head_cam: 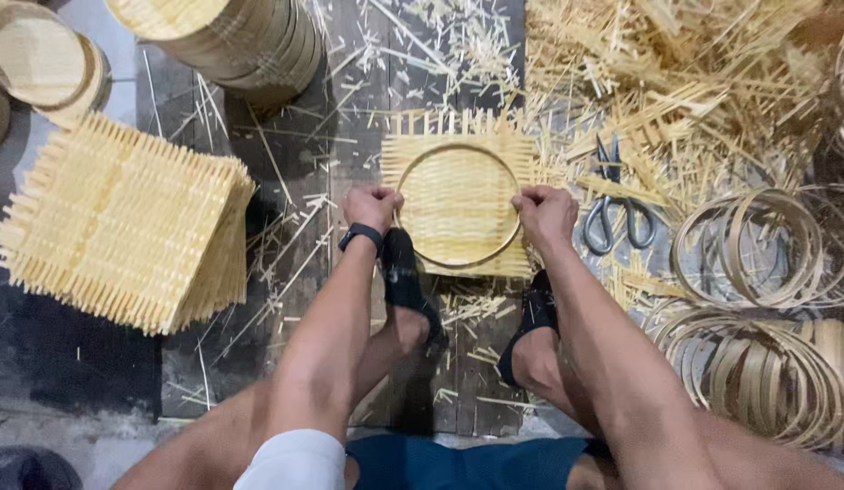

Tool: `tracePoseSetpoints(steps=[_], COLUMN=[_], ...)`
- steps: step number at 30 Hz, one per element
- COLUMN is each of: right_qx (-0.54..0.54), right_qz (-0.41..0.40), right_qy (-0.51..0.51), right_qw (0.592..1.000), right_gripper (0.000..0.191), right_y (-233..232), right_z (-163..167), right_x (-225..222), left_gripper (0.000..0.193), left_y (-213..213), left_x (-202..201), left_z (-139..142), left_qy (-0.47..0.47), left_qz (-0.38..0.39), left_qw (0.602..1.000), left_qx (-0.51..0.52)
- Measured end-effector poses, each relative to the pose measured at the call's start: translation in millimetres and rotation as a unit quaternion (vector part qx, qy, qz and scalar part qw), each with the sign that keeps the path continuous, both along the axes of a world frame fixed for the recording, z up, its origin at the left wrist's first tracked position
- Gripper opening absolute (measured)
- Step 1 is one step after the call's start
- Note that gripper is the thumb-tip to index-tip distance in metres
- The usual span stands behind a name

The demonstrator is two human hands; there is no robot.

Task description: The person sits on the floor of a workshop and assembles bamboo steamer baskets. They hold a round wooden base block, trim bamboo strips with scissors, bend a thin bamboo rim ring around a woven mat, press the mat and ring into the base, and place finished baskets onto a growing stack.

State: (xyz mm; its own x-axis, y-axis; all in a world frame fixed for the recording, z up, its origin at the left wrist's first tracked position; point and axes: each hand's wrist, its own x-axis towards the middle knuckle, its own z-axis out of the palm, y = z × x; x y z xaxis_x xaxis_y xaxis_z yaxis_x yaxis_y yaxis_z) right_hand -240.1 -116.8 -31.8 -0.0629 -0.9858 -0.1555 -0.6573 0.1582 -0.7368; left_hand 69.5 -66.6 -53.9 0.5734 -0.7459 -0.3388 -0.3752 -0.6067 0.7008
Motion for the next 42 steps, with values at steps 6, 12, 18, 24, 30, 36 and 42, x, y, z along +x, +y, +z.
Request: tracePoseSetpoints(steps=[6, 12, 18, 24, 30, 36, 42], right_qx=[0.030, 0.011, 0.008, 0.086, -0.156, -0.319, -0.093], right_qz=[-0.006, 0.045, 0.066, 0.188, 0.505, 0.444, 0.440], right_qy=[0.014, 0.014, 0.025, 0.186, 0.335, 0.359, 0.254], right_qw=[0.999, 0.999, 0.997, 0.960, 0.780, 0.757, 0.856], right_gripper=[0.022, 0.021, 0.017, 0.053, 0.084, 0.075, 0.089], right_y=[-3.4, -5.4, -16.1, 4.6, 62.3, 64.3, 81.3], right_z=[-4.7, -21.1, -17.2, 43.5, 31.4, 13.7, 15.8], right_x=[1.4, -8.5, -6.3, 37.6, 89.7, 86.1, 104.1], left_gripper=[0.015, 0.016, 0.019, 0.030, 0.031, 0.025, 0.021], left_y=[2.3, 6.0, 7.3, -31.7, -82.2, -80.9, -85.1], left_x=[-1.8, 1.0, 16.0, 13.9, -34.7, -39.1, -35.6], left_z=[-1.9, -14.0, -19.9, 15.2, -0.3, 0.8, 6.2], left_qy=[0.032, 0.061, 0.181, -0.210, -0.149, -0.048, -0.015], left_qz=[0.018, 0.011, 0.010, -0.220, -0.312, -0.247, -0.250], left_qw=[0.999, 0.997, 0.983, 0.952, 0.906, 0.961, 0.956], left_qx=[-0.013, -0.048, -0.029, -0.038, -0.245, -0.116, -0.152])
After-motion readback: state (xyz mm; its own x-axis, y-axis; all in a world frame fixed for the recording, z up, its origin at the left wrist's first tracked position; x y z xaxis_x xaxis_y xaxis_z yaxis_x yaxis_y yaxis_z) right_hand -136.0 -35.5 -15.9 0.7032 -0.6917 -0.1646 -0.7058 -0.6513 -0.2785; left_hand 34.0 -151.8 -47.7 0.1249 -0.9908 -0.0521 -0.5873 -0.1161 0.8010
